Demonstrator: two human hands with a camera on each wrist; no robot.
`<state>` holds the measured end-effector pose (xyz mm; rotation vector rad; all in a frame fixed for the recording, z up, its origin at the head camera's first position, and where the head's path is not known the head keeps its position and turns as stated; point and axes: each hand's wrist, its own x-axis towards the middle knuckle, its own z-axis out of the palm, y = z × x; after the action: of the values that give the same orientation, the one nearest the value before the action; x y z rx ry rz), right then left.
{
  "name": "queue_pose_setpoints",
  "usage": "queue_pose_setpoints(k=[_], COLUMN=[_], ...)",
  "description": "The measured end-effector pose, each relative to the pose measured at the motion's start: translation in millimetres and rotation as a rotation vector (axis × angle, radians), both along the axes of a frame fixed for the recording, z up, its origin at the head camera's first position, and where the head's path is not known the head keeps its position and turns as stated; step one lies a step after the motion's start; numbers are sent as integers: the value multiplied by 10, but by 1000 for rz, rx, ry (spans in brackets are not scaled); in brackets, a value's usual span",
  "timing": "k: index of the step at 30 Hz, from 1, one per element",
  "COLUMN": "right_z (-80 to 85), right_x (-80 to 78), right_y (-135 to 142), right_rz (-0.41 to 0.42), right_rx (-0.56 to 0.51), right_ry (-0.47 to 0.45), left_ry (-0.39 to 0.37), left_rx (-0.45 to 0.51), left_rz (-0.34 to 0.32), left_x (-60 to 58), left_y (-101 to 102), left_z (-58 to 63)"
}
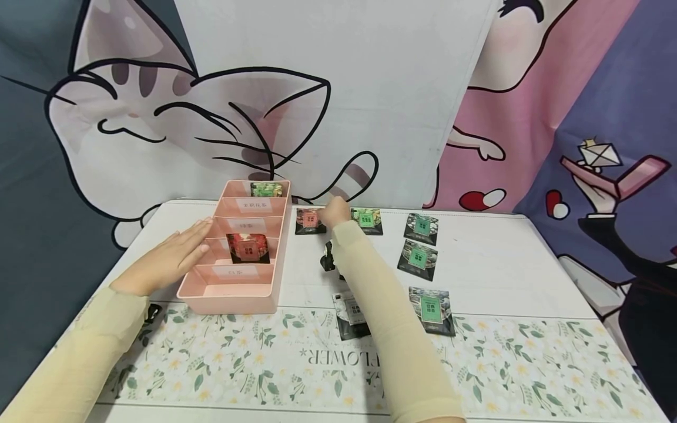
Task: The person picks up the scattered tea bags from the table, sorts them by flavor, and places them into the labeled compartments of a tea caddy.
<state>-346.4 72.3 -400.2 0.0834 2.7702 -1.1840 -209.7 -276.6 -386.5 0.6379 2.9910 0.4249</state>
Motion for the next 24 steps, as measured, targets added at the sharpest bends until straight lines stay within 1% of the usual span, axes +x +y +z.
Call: queue_pose_setpoints(k=[2, 4, 11, 14, 20, 24], right_z=[-28, -54, -105, -97, -106, -121], right_x=[-5, -5, -16, -19, -3, -5], right_y=[2, 1, -28, -45, -98, -123], right_rz=[6, 0, -59, -84, -140, -152], right_rx=[33, 44, 64, 57, -2, 13], right_ry=[-4, -13, -28, -39, -62, -65], left_ry=[-1, -6, -12, -12, -5, -2], left_rx=[-1, -1, -2, 3, 6, 2], left_rz=[1, 3, 10, 11, 7, 1], left_x=[-4, -11, -13, -5, 13, 13], left_y=[0, 3, 0, -1, 3, 5], left_z=[-7, -12, -13, 4, 22, 17])
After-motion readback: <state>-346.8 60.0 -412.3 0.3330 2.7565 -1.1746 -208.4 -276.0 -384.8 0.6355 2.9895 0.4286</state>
